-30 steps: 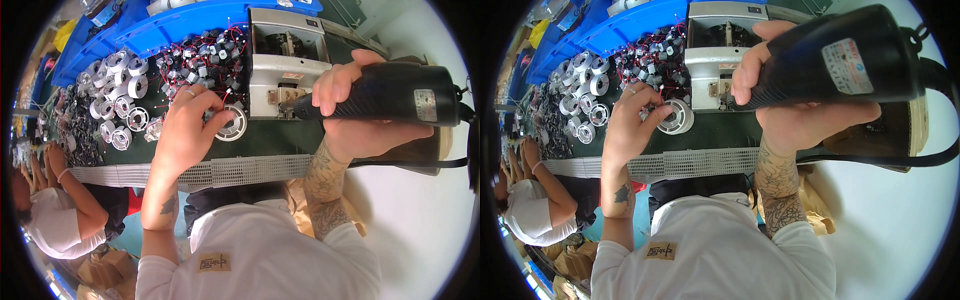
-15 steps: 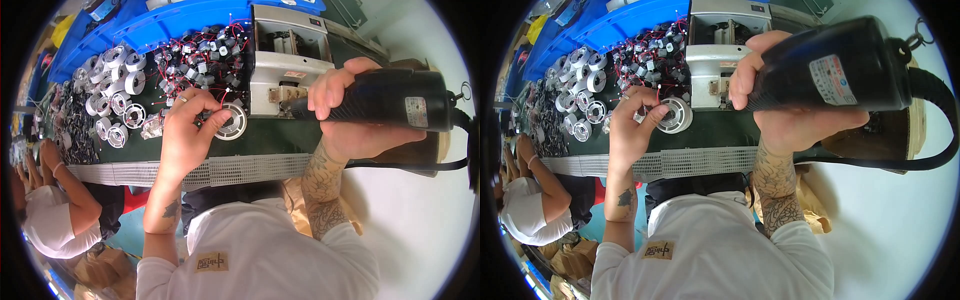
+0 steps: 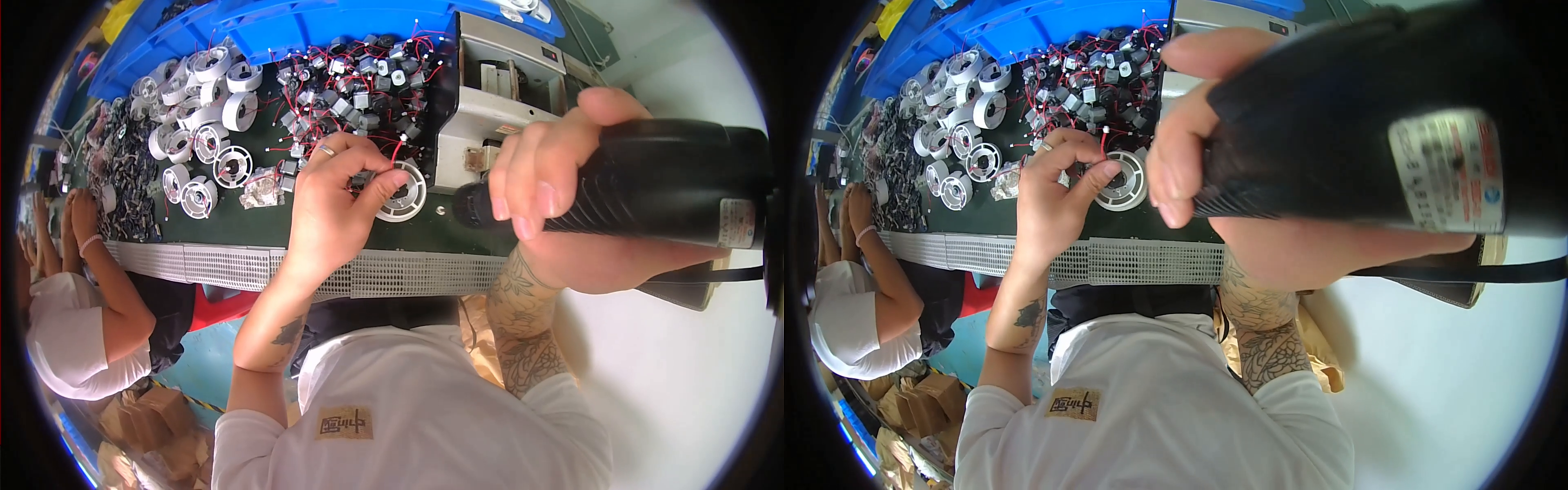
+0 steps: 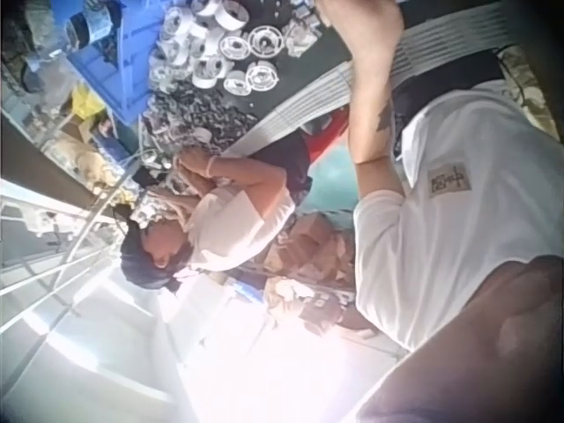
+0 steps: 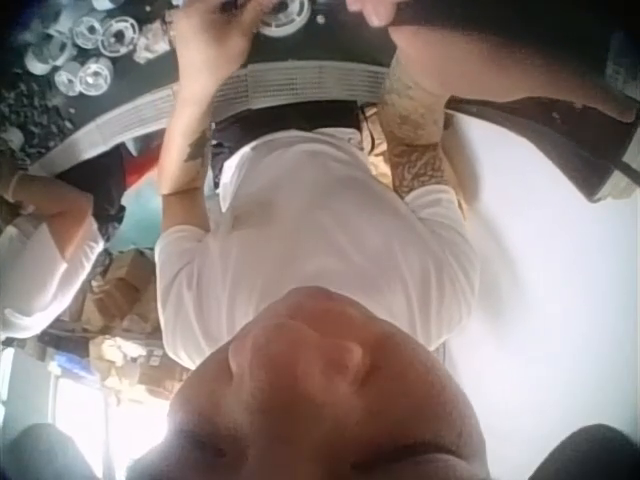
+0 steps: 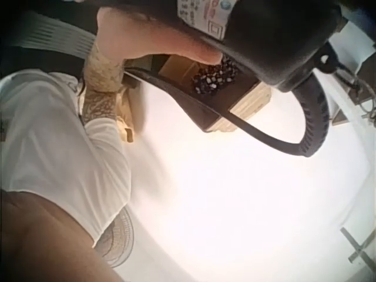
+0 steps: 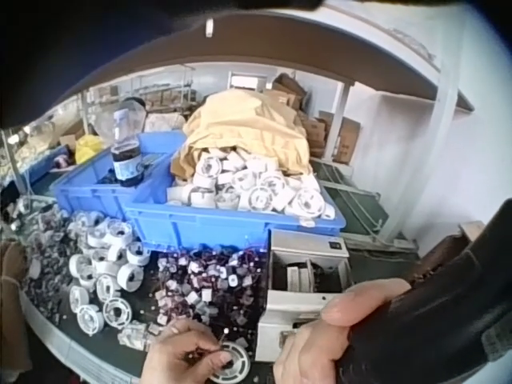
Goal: Assembling electronic housing components on an industrial production line.
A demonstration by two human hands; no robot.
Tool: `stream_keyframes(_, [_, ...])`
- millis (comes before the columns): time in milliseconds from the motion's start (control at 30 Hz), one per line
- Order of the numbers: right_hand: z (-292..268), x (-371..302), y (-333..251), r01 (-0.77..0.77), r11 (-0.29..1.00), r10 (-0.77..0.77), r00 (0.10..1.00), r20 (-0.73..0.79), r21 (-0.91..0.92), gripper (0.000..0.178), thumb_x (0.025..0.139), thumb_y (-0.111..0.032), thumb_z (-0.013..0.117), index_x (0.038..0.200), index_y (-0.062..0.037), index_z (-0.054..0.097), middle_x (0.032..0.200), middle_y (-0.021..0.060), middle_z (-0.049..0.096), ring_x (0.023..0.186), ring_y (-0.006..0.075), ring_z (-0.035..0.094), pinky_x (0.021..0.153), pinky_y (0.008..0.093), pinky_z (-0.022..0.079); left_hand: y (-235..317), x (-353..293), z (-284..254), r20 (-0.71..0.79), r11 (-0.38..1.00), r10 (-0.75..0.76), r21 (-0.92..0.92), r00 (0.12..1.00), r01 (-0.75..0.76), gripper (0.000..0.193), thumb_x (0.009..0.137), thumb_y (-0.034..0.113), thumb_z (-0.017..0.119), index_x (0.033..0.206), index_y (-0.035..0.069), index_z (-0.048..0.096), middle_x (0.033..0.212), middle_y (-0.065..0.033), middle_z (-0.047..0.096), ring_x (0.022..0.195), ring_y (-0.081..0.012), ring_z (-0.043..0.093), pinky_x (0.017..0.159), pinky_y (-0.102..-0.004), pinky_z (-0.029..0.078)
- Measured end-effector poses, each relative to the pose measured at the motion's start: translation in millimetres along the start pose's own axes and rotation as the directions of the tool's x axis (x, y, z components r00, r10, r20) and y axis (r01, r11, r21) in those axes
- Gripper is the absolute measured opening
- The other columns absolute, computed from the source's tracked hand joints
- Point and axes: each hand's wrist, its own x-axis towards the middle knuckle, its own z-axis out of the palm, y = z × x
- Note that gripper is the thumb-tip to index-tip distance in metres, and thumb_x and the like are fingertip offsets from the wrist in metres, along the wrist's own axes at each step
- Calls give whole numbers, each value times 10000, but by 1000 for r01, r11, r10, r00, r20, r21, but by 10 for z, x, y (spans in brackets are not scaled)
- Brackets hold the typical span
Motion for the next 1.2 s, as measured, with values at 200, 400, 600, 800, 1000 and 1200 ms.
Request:
stream_keyframes(200, [75,87,171,-30,999,28,998,65,25,1167,698,-918,375,1443,-22,335,851,72,579,653,196,543,593,369,437,54,-48,17,-10,992,-123,11,992,123,228,764,59,757,950,24,630,907,-100,609,849,-258,592,741,-362,484])
stream_keyframes(400, [82,123,335,-51,994,48,998,37,94,1208,657,-958,330,1424,-26,363,853,73,565,649,201,540,589,365,433,-12,-28,-20,54,997,-39,73,998,35,230,772,70,735,967,21,622,914,-125,614,865,-326,574,749,-406,470])
stream_keyframes(600, [100,132,376,-64,991,62,998,20,114,1236,606,-988,323,1358,-14,430,823,96,571,645,210,543,563,363,433,-21,-13,-14,51,999,-9,54,999,6,211,765,66,731,942,22,624,902,-126,619,870,-337,567,748,-413,466])
stream_keyframes(800, [21,119,548,-49,971,46,999,20,235,1226,590,-993,343,1295,3,468,818,128,590,600,224,546,532,359,436,-40,-30,-19,57,999,-3,40,998,0,200,765,66,728,931,32,622,907,-118,619,884,-341,561,768,-417,462])
stream_keyframes(1000, [-116,143,549,-63,990,38,981,192,124,1225,593,-987,359,1270,26,477,800,136,588,592,237,542,515,350,438,-26,-37,-20,48,999,9,42,999,-11,197,770,68,724,933,36,619,914,-118,617,890,-344,561,788,-420,456])
stream_keyframes(1200, [157,50,574,-36,962,90,977,-193,269,1229,618,-979,339,1293,39,470,812,127,589,590,226,543,529,355,441,-74,-65,16,29,1000,-19,8,999,19,222,778,82,734,963,27,624,922,-113,620,868,-317,578,757,-392,474])
